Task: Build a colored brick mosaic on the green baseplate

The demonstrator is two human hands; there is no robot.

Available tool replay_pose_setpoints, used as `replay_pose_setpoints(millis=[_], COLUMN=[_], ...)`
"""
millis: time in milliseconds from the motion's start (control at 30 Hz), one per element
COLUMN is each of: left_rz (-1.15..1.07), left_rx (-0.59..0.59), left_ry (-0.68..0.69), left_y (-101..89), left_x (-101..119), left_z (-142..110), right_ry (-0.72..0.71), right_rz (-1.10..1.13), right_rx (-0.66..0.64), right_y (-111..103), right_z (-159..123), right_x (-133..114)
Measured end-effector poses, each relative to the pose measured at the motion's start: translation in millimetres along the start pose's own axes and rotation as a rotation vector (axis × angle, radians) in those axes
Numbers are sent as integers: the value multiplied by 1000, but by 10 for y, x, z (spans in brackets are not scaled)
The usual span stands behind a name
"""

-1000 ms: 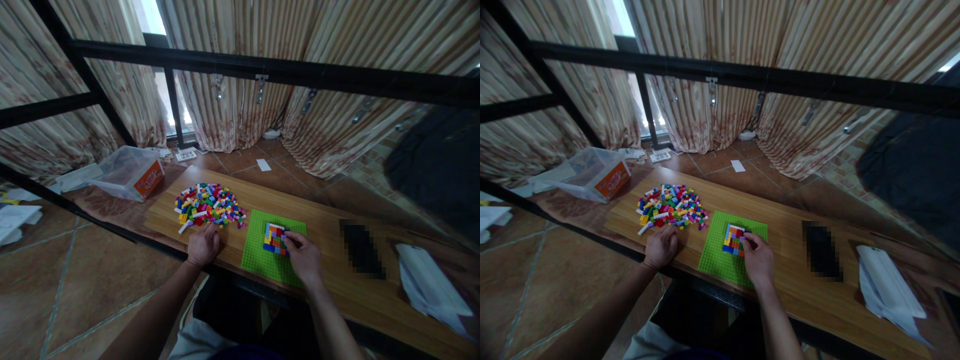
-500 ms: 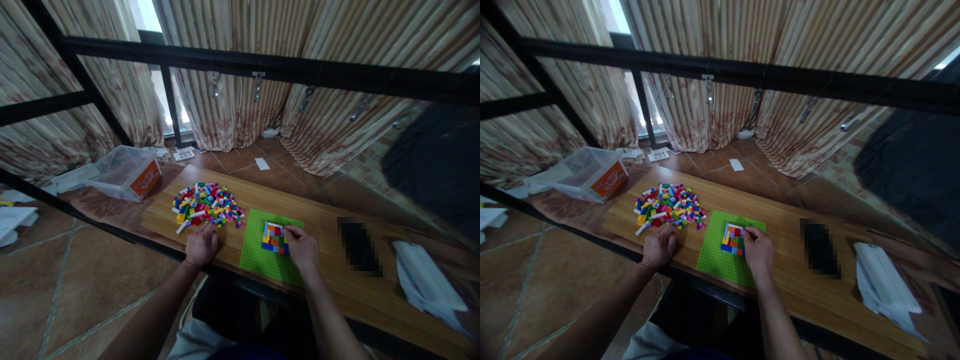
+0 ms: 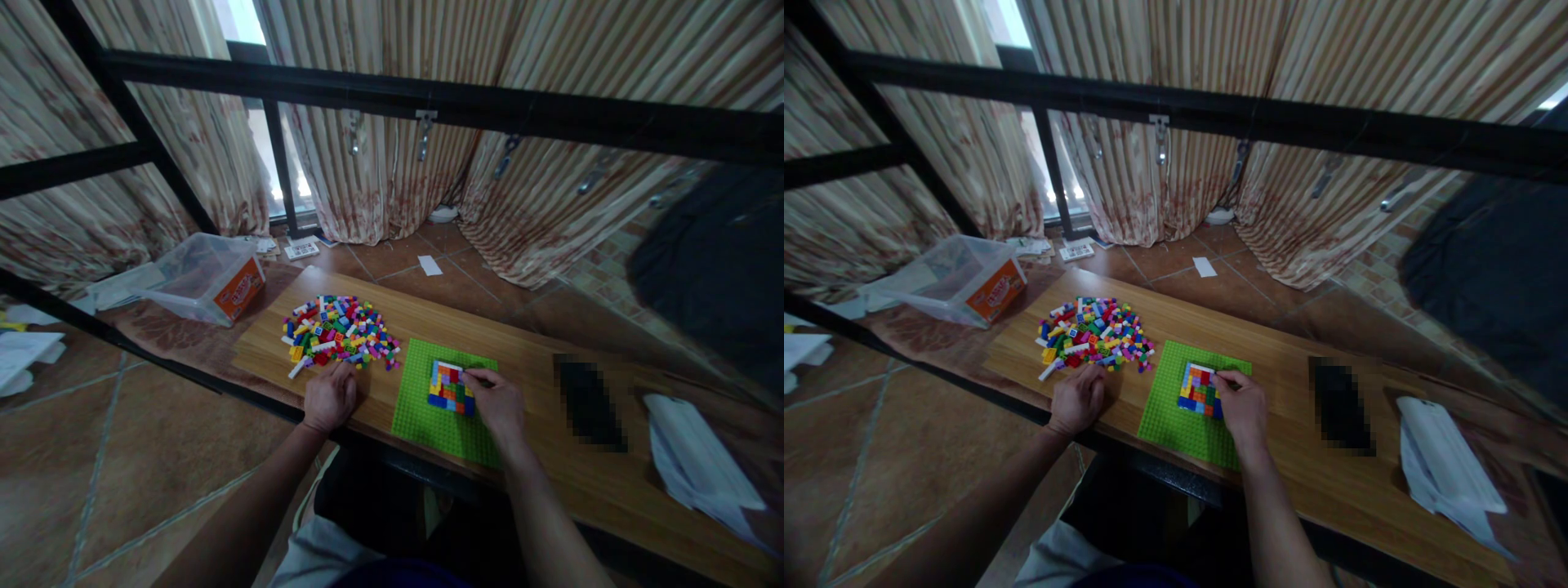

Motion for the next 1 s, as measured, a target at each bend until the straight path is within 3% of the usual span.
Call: replay_pose_setpoints(millis=[400,567,700,833,1000], left_rz=[54,69,71,48,33], left_rx=[1,10,12,11,6], left_ry=[-5,-9,-12,-6,-6], left_y=[1,-5,-16,-18,-6], left_x=[10,9,13,10,3], left_z=[7,10,12,10,-6], right_ry=[-1,189,205,130,-81], right_rz=[163,435,470,449,338], right_rx=[-66,156,220,181,40], right_y=[-7,-165,-254,-207,20], right_z=[33,23,27,21,-12], right_x=[-10,232,310,159,-287])
Point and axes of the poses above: each hand's wrist, its own z-axis towards the middle knuckle, its own y-axis out of the palm, x = y × z, the point moved 4 cm from there along z, towards the middle knuckle, and after that the axes turned 8 degrees about -y, right-handed, at the moved point
